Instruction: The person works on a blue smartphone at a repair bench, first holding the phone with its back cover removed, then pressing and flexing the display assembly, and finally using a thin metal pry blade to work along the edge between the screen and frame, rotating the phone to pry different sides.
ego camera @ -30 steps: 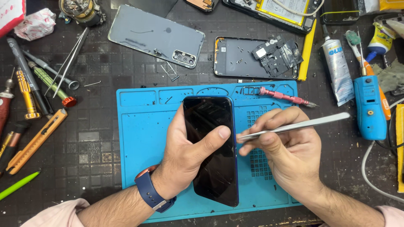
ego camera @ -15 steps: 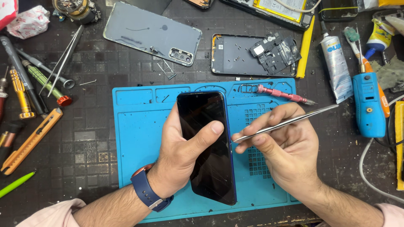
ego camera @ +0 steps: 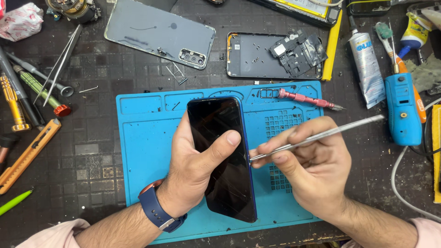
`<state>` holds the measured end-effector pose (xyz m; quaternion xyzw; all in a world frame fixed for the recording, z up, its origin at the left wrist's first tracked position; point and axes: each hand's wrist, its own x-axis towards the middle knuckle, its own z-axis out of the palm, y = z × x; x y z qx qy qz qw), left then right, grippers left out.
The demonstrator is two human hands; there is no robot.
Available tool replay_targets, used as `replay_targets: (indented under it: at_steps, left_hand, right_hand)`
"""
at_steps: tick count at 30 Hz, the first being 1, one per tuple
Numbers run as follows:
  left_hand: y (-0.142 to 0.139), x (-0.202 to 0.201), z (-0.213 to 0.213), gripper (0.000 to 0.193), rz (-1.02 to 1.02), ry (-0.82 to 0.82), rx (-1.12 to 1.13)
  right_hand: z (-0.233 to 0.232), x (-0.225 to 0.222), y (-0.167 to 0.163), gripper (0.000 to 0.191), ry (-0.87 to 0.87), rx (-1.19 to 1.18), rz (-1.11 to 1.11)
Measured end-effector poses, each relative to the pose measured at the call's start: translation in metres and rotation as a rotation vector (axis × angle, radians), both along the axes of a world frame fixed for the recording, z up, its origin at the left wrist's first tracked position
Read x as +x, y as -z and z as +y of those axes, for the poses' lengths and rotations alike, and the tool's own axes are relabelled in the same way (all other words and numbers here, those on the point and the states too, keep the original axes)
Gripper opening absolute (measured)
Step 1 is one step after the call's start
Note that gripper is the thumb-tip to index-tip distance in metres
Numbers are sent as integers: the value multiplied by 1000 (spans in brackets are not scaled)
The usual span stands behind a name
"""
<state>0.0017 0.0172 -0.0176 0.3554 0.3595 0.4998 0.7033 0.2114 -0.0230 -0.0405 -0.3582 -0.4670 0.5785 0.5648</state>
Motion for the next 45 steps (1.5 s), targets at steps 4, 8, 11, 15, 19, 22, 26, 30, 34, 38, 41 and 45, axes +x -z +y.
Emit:
replay_targets:
  at_steps: [4,8,11,15,19,22,26,30,34,38,41,45]
  left_hand:
    - [1,2,0,55,-8,-12,-11]
    - [3,2,-1,53,-5,-10,-23]
    - [4,0,-2,53,-3,-16,-11]
    - [4,0,-2,54,1,-23,-2]
    - [3,1,-2,56,20,-40,1]
    - [3,1,-3,56,41,-51,12]
    - [5,-1,-3,55,39,-52,-20]
    - [6,-1,-4,53,47,-55,-37]
    - [6,-1,-4,54,54,-59,-33]
    - [5,-1,-4,56,63,-55,-47]
    - [5,0,-3,56,40,-54,-57]
    - [4,2,-4,55,11,-55,-62]
  right_hand:
    - [-2,-1,-2,28,17,85,-40]
    - [-3,-1,-2,30,7,142,-37]
    - [-4,-2,-1,31,15,161,-55]
    - [-4,-3,-2,31,18,160,-51]
    - [-4,-4,-5,26,35,163,-94]
    - [-5,-5,-7,20,46,156,-137]
    - [-4,-6,-9,17,39,169,-160]
    - [-4,-6,-11,17,38,175,-167]
    - [-3,-7,-12,16,37,185,-161]
    - [-3,-7,-12,16,39,187,-150]
    - [-4,-7,-13,16,44,174,-160]
    - [-5,-8,-14,16,62,142,-160]
